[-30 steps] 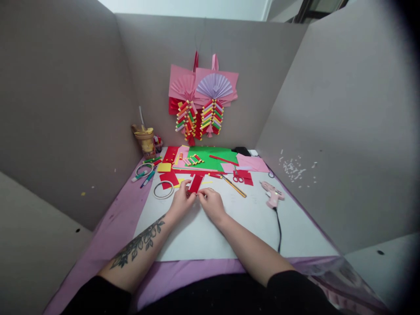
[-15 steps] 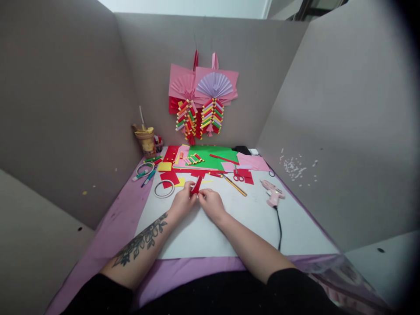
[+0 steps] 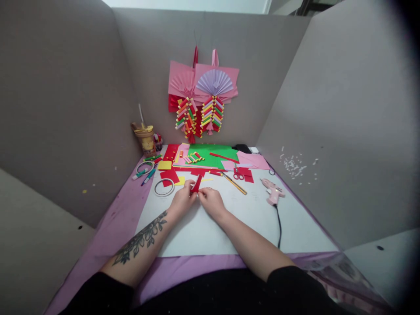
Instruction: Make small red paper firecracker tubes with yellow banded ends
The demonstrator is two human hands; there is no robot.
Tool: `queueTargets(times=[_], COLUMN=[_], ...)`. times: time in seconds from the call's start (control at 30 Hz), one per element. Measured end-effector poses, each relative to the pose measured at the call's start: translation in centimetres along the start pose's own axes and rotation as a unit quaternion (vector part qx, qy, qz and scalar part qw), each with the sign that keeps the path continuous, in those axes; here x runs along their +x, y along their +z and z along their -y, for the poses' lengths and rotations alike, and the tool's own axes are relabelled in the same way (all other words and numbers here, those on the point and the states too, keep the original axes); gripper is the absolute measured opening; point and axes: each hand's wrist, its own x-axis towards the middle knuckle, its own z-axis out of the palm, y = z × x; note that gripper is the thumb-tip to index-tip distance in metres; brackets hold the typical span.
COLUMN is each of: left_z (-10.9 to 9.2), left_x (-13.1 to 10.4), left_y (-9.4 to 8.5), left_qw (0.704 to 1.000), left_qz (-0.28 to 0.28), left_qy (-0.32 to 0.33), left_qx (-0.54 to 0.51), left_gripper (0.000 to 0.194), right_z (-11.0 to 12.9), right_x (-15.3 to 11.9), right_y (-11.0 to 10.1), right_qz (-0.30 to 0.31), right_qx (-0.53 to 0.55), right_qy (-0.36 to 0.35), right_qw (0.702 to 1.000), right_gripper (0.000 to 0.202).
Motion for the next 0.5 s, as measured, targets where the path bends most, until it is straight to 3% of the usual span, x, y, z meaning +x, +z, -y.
queueTargets(times=[0.27, 0.5], left_z=[-0.81, -0.01], left_x=[-0.17, -0.07], left_y=[-0.48, -0.08], left_qw=[0.997, 1.000], left_qz=[0.042, 0.020], left_qy=[0.013, 0.016], left_qx=[0.070, 0.009], left_gripper=[0.034, 0.035], right_z=[0.29, 0.28], right_x=[-0.13, -0.06], right_y=[-0.01, -0.06], right_qz=[0.012, 0.008], right_qx=[-0.053, -0.045], right_qy=[-0.006, -0.001], right_qw=[0.999, 0.999], right_gripper=[0.017, 0.018])
